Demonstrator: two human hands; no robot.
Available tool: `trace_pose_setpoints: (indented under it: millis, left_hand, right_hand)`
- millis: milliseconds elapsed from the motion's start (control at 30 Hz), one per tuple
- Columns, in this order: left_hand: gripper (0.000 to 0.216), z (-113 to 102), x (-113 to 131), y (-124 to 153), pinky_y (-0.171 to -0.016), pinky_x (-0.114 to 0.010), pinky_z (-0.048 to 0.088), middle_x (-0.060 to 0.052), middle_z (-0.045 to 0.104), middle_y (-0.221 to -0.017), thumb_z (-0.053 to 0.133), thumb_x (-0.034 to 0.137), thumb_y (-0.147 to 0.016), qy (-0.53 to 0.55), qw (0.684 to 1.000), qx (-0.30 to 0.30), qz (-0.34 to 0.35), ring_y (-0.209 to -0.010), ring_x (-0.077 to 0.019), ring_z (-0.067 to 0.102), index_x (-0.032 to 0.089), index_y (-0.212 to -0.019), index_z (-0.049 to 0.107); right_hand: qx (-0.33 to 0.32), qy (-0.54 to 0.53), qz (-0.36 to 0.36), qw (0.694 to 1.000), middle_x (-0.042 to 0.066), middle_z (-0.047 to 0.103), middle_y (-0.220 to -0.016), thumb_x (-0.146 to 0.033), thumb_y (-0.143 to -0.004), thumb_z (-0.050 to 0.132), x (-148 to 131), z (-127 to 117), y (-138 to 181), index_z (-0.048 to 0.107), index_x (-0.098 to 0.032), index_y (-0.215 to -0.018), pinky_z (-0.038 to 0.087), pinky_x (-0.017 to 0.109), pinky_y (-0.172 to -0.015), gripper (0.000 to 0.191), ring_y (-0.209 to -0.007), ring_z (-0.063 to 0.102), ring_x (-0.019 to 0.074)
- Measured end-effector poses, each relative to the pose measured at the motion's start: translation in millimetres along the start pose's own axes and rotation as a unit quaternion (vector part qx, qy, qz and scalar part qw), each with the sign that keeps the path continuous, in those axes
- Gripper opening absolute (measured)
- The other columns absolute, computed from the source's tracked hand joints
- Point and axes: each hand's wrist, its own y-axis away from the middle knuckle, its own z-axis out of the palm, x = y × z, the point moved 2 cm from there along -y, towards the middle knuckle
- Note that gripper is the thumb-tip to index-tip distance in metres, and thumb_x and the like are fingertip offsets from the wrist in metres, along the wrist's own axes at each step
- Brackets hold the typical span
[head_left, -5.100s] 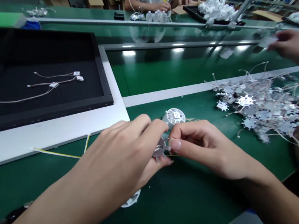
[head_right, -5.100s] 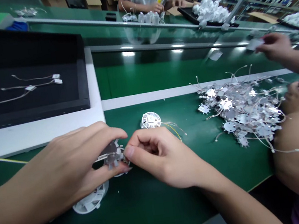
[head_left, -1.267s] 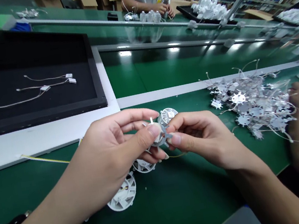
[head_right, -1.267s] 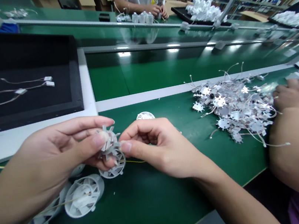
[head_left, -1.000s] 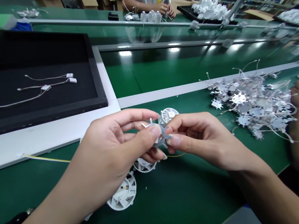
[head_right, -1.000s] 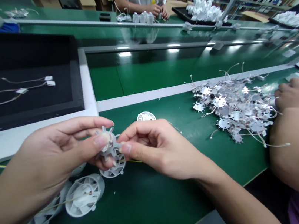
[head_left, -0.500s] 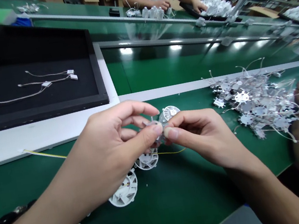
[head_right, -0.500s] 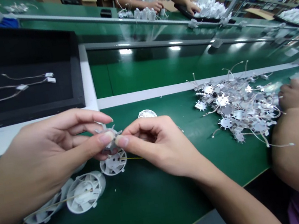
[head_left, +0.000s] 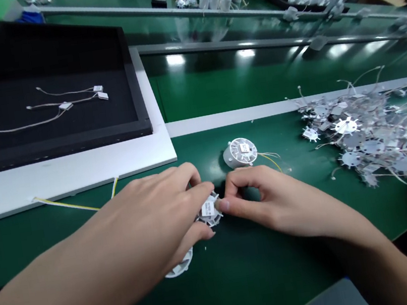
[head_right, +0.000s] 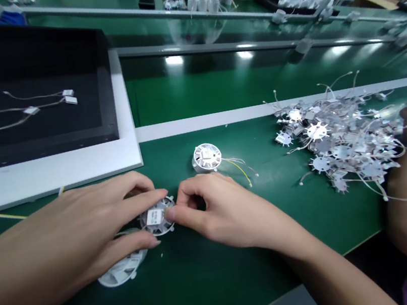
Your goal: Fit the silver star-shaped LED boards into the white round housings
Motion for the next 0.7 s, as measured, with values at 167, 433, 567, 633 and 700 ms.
trace_pose_setpoints:
  millis: [167, 433, 567, 633, 700]
  left_hand:
    - [0.028, 2.8, 0.0, -2.4, -0.057, -0.033, 0.041, -0.004, 0.067, -0.104, 0.076, 0.027, -0.087, -0.080, 0.991, -0.105, -0.032, -0.077, -0.0258, 0.067, 0.026, -0.115, 0.071]
    - [0.025, 7.4, -2.5, -0.4, -0.054, -0.036, 0.040, -0.004, 0.070, -0.095, 0.075, 0.034, -0.086, -0.165, 0.983, -0.073, 0.015, -0.071, -0.0279, 0.067, 0.025, -0.110, 0.072]
    - [0.039, 8.9, -0.8, -2.4, -0.054, -0.038, 0.046, -0.006, 0.071, -0.100, 0.079, 0.037, -0.083, -0.188, 0.980, -0.066, 0.023, -0.071, -0.0292, 0.069, 0.025, -0.119, 0.070]
    - [0.043, 8.9, 0.6, -2.9, -0.055, -0.040, 0.050, -0.005, 0.071, -0.103, 0.080, 0.037, -0.083, -0.184, 0.980, -0.073, 0.026, -0.072, -0.0299, 0.070, 0.027, -0.123, 0.068]
    - [0.040, 8.2, 2.1, -3.8, -0.056, -0.042, 0.053, -0.004, 0.071, -0.103, 0.079, 0.036, -0.085, -0.181, 0.980, -0.079, 0.027, -0.074, -0.0305, 0.071, 0.029, -0.122, 0.069]
  right_hand:
    - [-0.038, 0.030, 0.051, 0.998, -0.003, 0.063, -0.071, -0.043, -0.097, 0.061, 2.1, 2.0, -2.2, 0.063, -0.020, -0.074, 0.037, 0.026, -0.054, 0.033, -0.064, 0.055, 0.0115]
    - [-0.052, 0.038, 0.066, 0.996, -0.004, 0.062, -0.069, -0.044, -0.098, 0.059, 4.3, 2.7, -3.2, 0.059, -0.021, -0.072, 0.036, 0.026, -0.054, 0.035, -0.063, 0.054, 0.0110]
    - [-0.031, 0.064, 0.051, 0.996, -0.003, 0.069, -0.078, -0.044, -0.096, 0.064, 5.5, -5.0, -1.2, 0.065, -0.021, -0.078, 0.039, 0.026, -0.058, 0.029, -0.069, 0.060, 0.0122]
    - [-0.021, 0.070, 0.026, 0.997, -0.003, 0.075, -0.094, -0.041, -0.096, 0.067, 5.7, -10.2, 0.9, 0.072, -0.023, -0.091, 0.044, 0.026, -0.065, 0.018, -0.083, 0.066, 0.0139]
    - [-0.029, 0.073, 0.003, 0.997, -0.003, 0.078, -0.103, -0.035, -0.097, 0.066, 6.3, -12.7, 2.6, 0.076, -0.026, -0.102, 0.045, 0.026, -0.071, 0.014, -0.092, 0.068, 0.0151]
